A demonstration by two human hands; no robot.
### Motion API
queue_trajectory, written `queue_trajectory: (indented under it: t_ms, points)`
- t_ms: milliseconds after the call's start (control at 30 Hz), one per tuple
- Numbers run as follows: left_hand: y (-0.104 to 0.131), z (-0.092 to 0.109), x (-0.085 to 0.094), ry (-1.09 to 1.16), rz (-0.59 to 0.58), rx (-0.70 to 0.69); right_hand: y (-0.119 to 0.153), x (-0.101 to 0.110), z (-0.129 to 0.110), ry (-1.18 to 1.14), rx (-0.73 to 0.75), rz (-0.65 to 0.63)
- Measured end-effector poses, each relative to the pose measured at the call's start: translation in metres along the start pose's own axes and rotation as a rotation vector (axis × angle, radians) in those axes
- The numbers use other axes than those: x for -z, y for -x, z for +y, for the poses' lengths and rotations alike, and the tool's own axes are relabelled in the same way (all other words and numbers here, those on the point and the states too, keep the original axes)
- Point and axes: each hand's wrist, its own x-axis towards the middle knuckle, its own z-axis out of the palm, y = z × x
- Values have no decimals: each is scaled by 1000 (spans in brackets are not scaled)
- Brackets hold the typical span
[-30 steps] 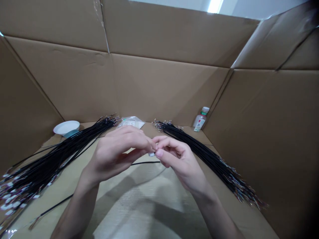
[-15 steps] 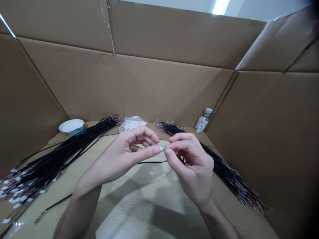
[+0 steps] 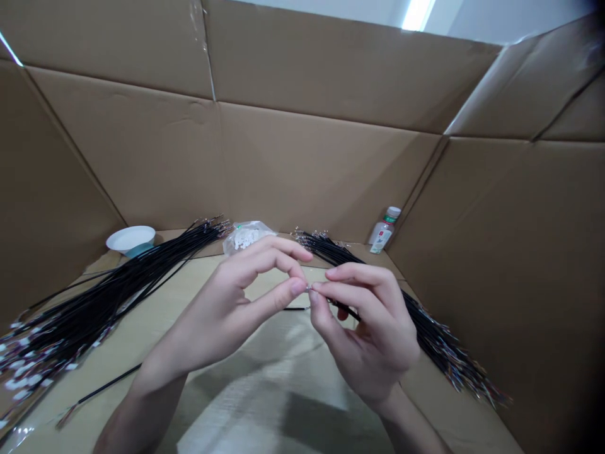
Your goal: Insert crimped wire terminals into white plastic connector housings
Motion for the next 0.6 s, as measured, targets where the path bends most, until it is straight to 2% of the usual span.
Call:
queue_trajectory:
  t_ms: [167,400,600]
  points:
    - [-1,2,0,-97,-48,-53,1,0,-3,-128,-149,-73]
    - [-4,5,3,-130,-108,-48,3,1,-1,-198,-191,-141]
    - [-4,3,4,-105,-154,-19,-3,0,1,-413,-417,-223]
